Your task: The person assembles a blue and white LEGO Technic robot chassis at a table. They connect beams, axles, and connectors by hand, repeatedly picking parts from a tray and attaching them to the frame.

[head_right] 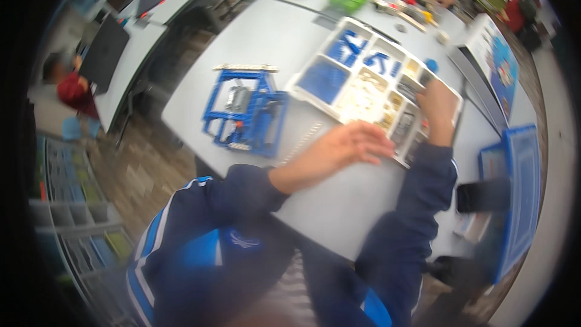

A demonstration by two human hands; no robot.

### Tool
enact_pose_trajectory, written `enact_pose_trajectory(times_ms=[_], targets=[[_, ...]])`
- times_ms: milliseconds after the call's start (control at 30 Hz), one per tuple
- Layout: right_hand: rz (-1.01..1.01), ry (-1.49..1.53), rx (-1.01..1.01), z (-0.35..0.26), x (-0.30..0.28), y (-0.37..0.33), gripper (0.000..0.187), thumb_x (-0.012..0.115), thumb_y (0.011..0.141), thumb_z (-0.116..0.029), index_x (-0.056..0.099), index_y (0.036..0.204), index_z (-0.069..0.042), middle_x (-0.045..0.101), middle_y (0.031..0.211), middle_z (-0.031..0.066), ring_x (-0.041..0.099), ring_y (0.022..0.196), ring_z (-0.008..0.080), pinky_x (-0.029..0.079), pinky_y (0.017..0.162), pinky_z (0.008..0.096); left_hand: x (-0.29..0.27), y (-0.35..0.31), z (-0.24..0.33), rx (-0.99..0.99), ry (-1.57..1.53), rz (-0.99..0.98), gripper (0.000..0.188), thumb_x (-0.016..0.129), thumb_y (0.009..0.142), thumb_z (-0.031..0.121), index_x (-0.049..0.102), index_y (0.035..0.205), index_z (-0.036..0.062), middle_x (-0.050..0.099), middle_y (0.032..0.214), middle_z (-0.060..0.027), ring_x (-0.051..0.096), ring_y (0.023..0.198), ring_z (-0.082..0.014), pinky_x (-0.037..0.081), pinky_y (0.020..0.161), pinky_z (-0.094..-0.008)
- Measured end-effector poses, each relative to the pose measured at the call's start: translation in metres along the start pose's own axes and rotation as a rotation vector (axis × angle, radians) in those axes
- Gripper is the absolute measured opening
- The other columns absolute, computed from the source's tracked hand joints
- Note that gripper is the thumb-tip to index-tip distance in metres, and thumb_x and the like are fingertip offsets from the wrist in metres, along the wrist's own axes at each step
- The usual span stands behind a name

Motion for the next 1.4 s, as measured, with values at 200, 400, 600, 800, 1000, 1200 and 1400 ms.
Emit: enact_pose_trajectory(times_ms=[200,400,600,800,1000,1200,1400], targets=[[-0.030,-0.070,0.097,-0.006,0.002,0.000,0.029,0.070,0.076,-0.026,0.074,0.089,0.000,0.072,0.090,0.0231,0.071,0.085,0.0393,0.054,0.078,0.0463,0.013,-0.101,0.036,-0.140,0.033,-0.132,0.029,0.046,0.105,0.008,0.046,0.133,-0.0003,0.059,0.131,-0.0176,0.063,0.122,-0.0277,0.053,0.098,-0.0388],[0.086,0.147,-0.005,-0.006,-0.031,-0.009,0.029,0.073,0.078,-0.024,0.072,0.085,0.004,0.070,0.084,0.0214,0.070,0.082,0.0361,0.053,0.076,0.0422,-0.012,-0.195,0.106,-0.187,0.104,0.246,0.029,0.047,0.107,0.017,0.050,0.128,-0.0034,0.068,0.101,-0.0169,0.069,0.078,-0.0205,0.054,0.069,-0.0294],[0.115,0.653,-0.198,-0.096,-0.133,-0.067,0.018,0.073,0.084,-0.013,0.066,0.085,0.004,0.062,0.083,0.0067,0.059,0.076,0.0160,0.047,0.068,0.0289,-0.071,-0.232,0.135,0.046,0.082,0.520,0.028,0.042,0.109,0.022,0.055,0.112,-0.0019,0.042,0.061,0.0049,0.033,0.049,-0.0018,0.027,0.047,-0.0191],[-0.061,0.750,-0.870,-0.271,-0.151,-0.193,0.023,0.078,0.066,-0.001,0.068,0.088,-0.002,0.062,0.086,0.0102,0.060,0.072,0.0228,0.048,0.063,0.0317,-0.061,-0.228,0.107,-0.156,-0.043,0.279,0.026,0.041,0.110,0.021,0.056,0.118,0.0016,0.036,0.075,0.0069,0.029,0.060,-0.0018,0.022,0.052,-0.0199],[-0.006,0.561,-1.025,-0.325,-0.138,-0.210,0.025,0.080,0.068,-0.002,0.067,0.089,0.003,0.058,0.087,0.0119,0.060,0.071,0.0269,0.046,0.060,0.0356,-0.064,-0.221,0.099,-0.217,-0.089,0.233,0.024,0.051,0.108,0.024,0.057,0.115,0.0015,0.042,0.074,0.0069,0.034,0.061,-0.0008,0.025,0.052,-0.0195],[-0.027,0.490,-0.966,-0.329,-0.130,-0.214,0.026,0.082,0.064,-0.001,0.069,0.087,0.000,0.062,0.087,0.0098,0.063,0.073,0.0245,0.049,0.062,0.0337,-0.076,-0.224,0.105,-0.212,0.035,0.277,0.020,0.058,0.105,0.018,0.061,0.110,-0.0002,0.049,0.076,0.0073,0.042,0.068,0.0004,0.034,0.059,-0.0189],[-0.067,0.542,-0.889,-0.329,-0.131,-0.217,0.031,0.085,0.061,0.000,0.074,0.090,-0.001,0.067,0.089,0.0094,0.067,0.076,0.0231,0.052,0.063,0.0320,-0.082,-0.219,0.104,-0.152,0.063,0.294,0.017,0.061,0.103,0.014,0.066,0.107,-0.0019,0.050,0.077,0.0076,0.042,0.071,-0.0006,0.036,0.064,-0.0195]])
Point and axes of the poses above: each hand's wrist, its own y-axis towards the middle knuckle, its own x-axis out of the palm, z = x × y, the point moved 3 cm from there along y, towards the middle knuckle
